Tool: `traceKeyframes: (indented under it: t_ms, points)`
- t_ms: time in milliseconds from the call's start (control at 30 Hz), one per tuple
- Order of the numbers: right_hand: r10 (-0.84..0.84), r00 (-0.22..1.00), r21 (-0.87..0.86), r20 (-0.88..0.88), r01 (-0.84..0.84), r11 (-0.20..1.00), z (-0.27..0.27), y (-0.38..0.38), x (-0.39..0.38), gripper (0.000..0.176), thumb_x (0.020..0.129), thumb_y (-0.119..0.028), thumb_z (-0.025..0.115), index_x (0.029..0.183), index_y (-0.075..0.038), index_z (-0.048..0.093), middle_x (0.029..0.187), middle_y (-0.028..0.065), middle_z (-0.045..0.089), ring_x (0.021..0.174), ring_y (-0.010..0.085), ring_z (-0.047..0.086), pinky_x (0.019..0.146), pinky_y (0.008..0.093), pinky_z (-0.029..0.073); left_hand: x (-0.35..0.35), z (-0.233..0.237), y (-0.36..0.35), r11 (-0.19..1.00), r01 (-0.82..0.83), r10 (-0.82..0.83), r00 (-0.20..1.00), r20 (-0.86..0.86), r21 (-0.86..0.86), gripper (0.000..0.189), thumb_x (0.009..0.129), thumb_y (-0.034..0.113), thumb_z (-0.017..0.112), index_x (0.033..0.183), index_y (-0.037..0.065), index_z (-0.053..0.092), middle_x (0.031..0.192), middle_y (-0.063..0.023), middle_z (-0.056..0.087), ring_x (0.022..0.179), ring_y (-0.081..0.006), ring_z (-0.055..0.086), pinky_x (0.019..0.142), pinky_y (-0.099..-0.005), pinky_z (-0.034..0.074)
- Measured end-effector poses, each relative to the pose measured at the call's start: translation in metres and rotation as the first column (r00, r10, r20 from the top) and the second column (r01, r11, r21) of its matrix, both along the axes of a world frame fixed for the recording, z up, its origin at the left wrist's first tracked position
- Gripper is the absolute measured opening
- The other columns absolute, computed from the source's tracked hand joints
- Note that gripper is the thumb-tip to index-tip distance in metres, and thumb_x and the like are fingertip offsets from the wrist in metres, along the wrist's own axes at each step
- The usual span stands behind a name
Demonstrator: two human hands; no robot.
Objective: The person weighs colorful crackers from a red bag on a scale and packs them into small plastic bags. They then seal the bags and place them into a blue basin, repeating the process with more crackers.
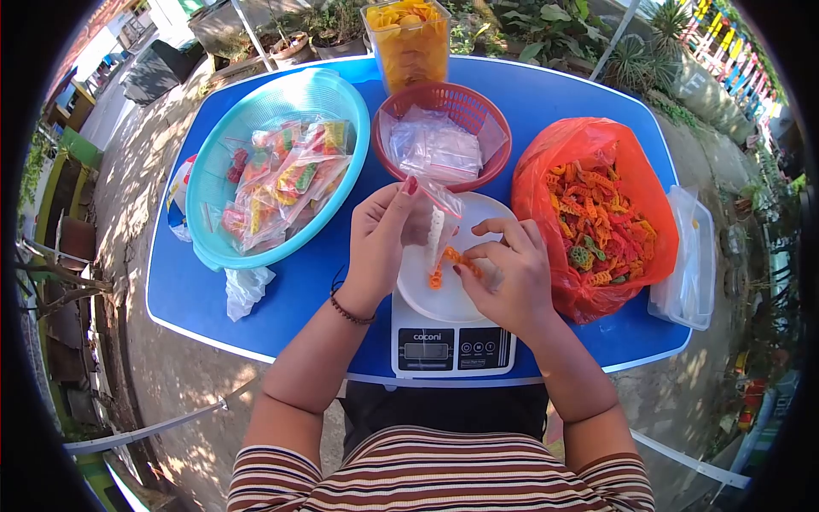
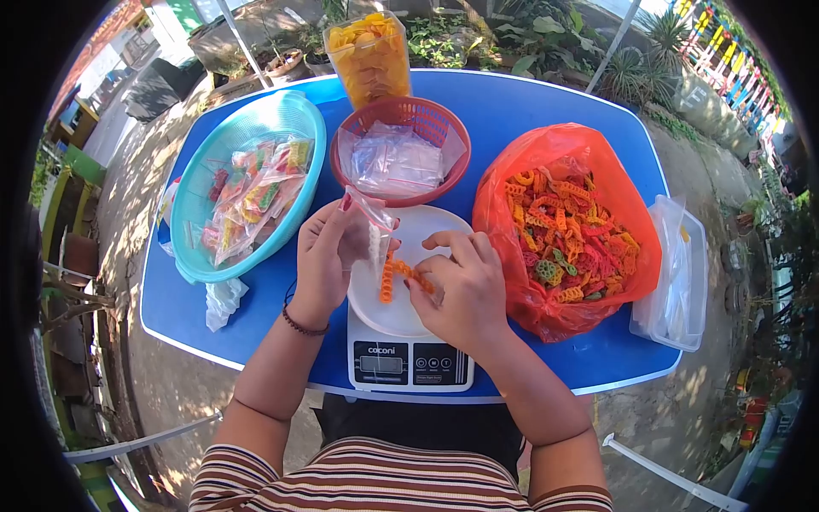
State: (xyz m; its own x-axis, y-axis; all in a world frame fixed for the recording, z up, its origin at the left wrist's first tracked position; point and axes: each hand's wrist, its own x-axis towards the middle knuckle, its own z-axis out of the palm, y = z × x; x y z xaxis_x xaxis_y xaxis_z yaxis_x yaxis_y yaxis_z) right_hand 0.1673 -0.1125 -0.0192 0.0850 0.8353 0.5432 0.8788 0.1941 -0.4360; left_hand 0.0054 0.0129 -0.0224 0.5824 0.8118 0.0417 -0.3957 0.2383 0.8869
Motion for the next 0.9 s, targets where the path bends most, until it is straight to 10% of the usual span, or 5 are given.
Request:
traceKeyframes:
  t_ms: [533,733,900]
  points:
    - [0.082,0.845,0.189,-0.528,0.022,0.982,-0.004,0.005,0.005,0.010,0.088,0.003,0.070,0.098,0.001,0.066,0.090,0.0094,0.068,0.073,0.0201,0.065,0.068,0.0304,0.051,0.007,0.008,-0.007,0.971,-0.051,0.061,0.998,-0.035,0.234,0.019,0.101,0.012,0.062,0.113,-0.002,0.059,0.105,-0.0167,0.074,0.097,-0.0232,0.074,0.086,-0.0341,0.061]
    - [0.080,0.917,0.331,-0.392,0.059,0.942,0.005,0.003,0.008,0.012,0.091,0.008,0.065,0.102,0.004,0.068,0.105,0.0148,0.064,0.088,0.0178,0.065,0.080,0.0258,0.052,0.005,0.011,-0.012,0.948,-0.074,0.096,0.994,-0.058,0.308,0.019,0.094,0.003,0.071,0.109,-0.002,0.061,0.105,-0.0149,0.074,0.097,-0.0167,0.073,0.085,-0.0287,0.059]
    - [0.256,0.724,0.422,-0.640,0.053,0.905,0.000,-0.002,0.007,0.021,0.096,0.006,0.063,0.116,0.004,0.057,0.111,0.0153,0.061,0.095,0.0153,0.063,0.085,0.0253,0.053,0.003,0.010,-0.016,0.902,-0.026,0.103,0.982,-0.156,0.430,0.022,0.088,-0.002,0.076,0.105,-0.002,0.063,0.104,-0.0135,0.074,0.096,-0.0150,0.072,0.084,-0.0272,0.059]
